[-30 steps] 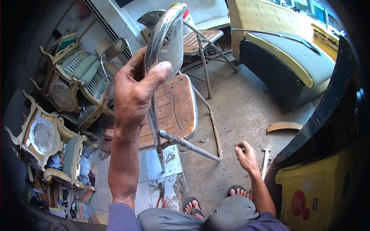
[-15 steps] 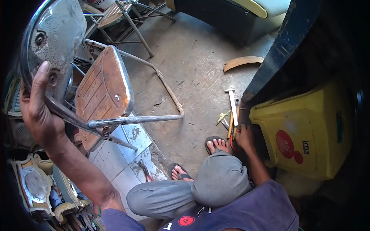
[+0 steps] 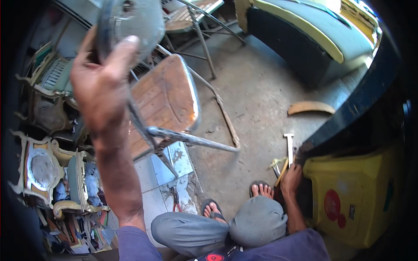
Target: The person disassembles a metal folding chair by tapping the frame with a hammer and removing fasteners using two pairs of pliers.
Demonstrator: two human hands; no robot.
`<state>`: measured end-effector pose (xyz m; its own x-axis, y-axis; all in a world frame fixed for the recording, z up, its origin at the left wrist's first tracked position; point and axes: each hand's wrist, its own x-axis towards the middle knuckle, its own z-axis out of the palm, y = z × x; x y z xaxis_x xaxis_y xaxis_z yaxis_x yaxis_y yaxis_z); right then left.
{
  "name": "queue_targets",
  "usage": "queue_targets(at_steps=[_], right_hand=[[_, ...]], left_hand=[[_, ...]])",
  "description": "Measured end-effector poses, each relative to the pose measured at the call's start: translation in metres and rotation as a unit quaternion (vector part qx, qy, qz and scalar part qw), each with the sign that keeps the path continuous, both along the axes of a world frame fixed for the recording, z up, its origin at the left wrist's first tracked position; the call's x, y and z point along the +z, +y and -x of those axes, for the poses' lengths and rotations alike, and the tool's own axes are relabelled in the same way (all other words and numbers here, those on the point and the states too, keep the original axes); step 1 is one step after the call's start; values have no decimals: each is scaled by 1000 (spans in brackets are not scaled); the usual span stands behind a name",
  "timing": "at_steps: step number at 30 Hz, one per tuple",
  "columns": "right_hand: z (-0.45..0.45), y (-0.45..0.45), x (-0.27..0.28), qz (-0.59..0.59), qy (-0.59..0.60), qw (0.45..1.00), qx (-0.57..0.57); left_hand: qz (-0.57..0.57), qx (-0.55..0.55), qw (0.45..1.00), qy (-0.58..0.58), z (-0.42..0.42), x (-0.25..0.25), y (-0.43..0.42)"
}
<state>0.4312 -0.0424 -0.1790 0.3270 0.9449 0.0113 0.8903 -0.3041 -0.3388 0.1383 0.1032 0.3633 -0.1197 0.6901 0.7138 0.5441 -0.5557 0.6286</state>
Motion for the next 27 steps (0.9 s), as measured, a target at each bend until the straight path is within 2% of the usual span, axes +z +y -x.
queue_targets(at_steps=[3,5,7,9,10,11,13,14,15,17,18,19,21,23,24,25,27], right_hand=[[14,-19,47,129,47,991,10],[19,-23,52,122,52,991,-28],[20,-25,38,123,58,989,-60],[16,-24,10,171,38,983,-50],[16,-20,29,157,69,984,-57],[13,-13,26,151,71,984,-58],[1,-6,11,171,157,965,-122],[-2,-9,3,102,172,972,-126],[-3,-5,10,101,175,971,-125],[-9,-1,49,152,293,938,-103],[-9,-1,53,103,299,948,-33],[-6,-4,59,102,302,947,-33],[28,8,132,-25,481,870,108],[67,43,170,-108,641,749,129],[84,94,233,-158,601,747,236],[88,113,267,-155,569,758,280],[110,149,305,-208,561,718,355]], left_hand=[[27,-43,998,27,-12,1,1],[33,-102,994,7,-17,-3,-6],[23,-101,994,-17,-13,-7,-5],[69,-110,991,-34,-7,-5,-5],[72,-116,990,-44,-8,-6,-6],[66,-118,990,-42,-7,-6,-5],[64,-127,989,-50,-4,-8,-4],[49,-132,988,-58,-6,-8,-3],[47,-132,989,-56,-7,-8,-3],[53,-149,984,-78,-9,-8,-3],[62,-150,983,-86,-7,-8,-3],[62,-151,983,-83,-8,-8,-4],[64,-131,987,-67,-8,-6,-5],[68,-125,988,-63,-4,-5,-5],[67,-123,988,-58,-5,-5,-5],[67,-121,989,-56,-6,-7,-6],[46,-99,993,-44,-8,-7,-6]])
